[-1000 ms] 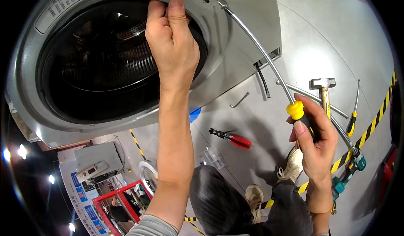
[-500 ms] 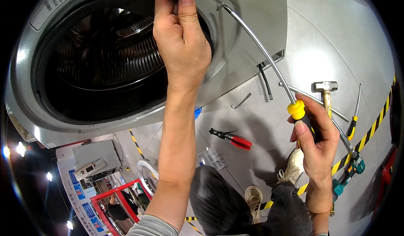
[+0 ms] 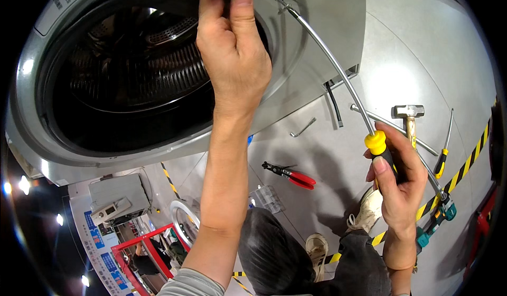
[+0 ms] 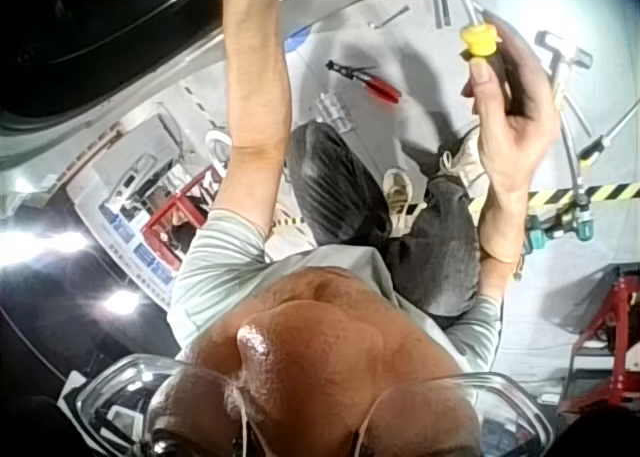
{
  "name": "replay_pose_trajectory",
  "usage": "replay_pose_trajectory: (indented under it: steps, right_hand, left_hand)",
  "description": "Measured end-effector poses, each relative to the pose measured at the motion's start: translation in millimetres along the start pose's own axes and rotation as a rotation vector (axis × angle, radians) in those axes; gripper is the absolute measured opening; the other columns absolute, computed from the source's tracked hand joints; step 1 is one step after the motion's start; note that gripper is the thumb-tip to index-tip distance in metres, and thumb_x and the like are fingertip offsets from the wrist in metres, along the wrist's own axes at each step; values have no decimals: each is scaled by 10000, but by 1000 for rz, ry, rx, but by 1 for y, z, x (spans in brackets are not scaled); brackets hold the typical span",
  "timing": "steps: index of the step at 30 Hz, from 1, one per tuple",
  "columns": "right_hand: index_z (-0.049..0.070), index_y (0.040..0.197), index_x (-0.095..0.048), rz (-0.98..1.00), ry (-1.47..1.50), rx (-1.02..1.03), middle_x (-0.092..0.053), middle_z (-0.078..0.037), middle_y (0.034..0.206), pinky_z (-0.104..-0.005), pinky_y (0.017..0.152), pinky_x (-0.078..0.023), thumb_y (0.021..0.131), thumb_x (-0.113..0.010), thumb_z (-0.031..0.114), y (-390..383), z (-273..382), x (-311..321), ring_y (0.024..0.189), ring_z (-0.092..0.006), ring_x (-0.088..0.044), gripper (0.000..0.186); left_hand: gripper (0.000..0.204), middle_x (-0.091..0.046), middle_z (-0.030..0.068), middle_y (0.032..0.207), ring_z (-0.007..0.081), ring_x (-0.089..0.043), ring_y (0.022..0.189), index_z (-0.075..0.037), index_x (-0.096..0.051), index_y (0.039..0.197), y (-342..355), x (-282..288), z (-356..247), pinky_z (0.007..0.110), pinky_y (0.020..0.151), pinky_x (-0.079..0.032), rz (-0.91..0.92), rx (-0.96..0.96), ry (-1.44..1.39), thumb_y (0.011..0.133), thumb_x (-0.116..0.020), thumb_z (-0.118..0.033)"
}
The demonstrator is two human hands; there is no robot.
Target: The person uses a screwdriver to unscrew and remove a screw from the front panel of a washing machine, then adjusts and presses on the rubber door seal with their hands.
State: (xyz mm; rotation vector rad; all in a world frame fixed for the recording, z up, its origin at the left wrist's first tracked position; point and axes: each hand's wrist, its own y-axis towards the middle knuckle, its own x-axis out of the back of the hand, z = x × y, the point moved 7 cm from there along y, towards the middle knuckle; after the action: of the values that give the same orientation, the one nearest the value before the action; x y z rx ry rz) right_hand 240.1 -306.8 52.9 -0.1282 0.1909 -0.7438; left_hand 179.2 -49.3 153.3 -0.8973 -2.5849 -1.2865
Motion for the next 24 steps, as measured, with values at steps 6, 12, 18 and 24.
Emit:
replay_pose_trajectory:
  steps: [6, 12, 18, 24]
  right_hand:
    - [-78, 1238, -573, 11, 3, 6, -658, -157, 1129, -293, 921, -474, 851, -624, 30, 1, 1, -1, 991, -193, -635, 405]
    - [-77, 1238, -573, 5, 0, 0, -657, -159, 1130, -299, 927, -475, 853, -630, 40, 0, 3, 0, 999, -199, -638, 406]
    - [-76, 1240, -573, 7, -6, 1, -658, -155, 1118, -302, 931, -475, 854, -631, 42, 1, 2, -2, 998, -200, -640, 408]
    - [-68, 1250, -571, 12, 30, -17, -655, -140, 1098, -265, 836, -502, 864, -638, 60, 2, 1, -2, 951, -164, -632, 412]
  left_hand:
    - [198, -529, -45, 752, 8, -402, 599, -46, -545, 995, 2, -4, 0, 175, 533, -307, -36, 20, -87, 1027, -524, -239]
    - [182, -537, -47, 765, 10, -412, 608, -46, -545, 1006, 2, -2, 0, 177, 541, -316, -18, 26, -45, 1026, -522, -226]
    - [174, -529, -48, 753, 13, -399, 601, -52, -549, 1009, 2, -1, 2, 183, 533, -302, -7, 9, -40, 1026, -520, -223]
    - [173, -519, -47, 743, 16, -388, 595, -52, -544, 995, 2, -1, 1, 186, 530, -297, -4, 18, -31, 1027, -517, -220]
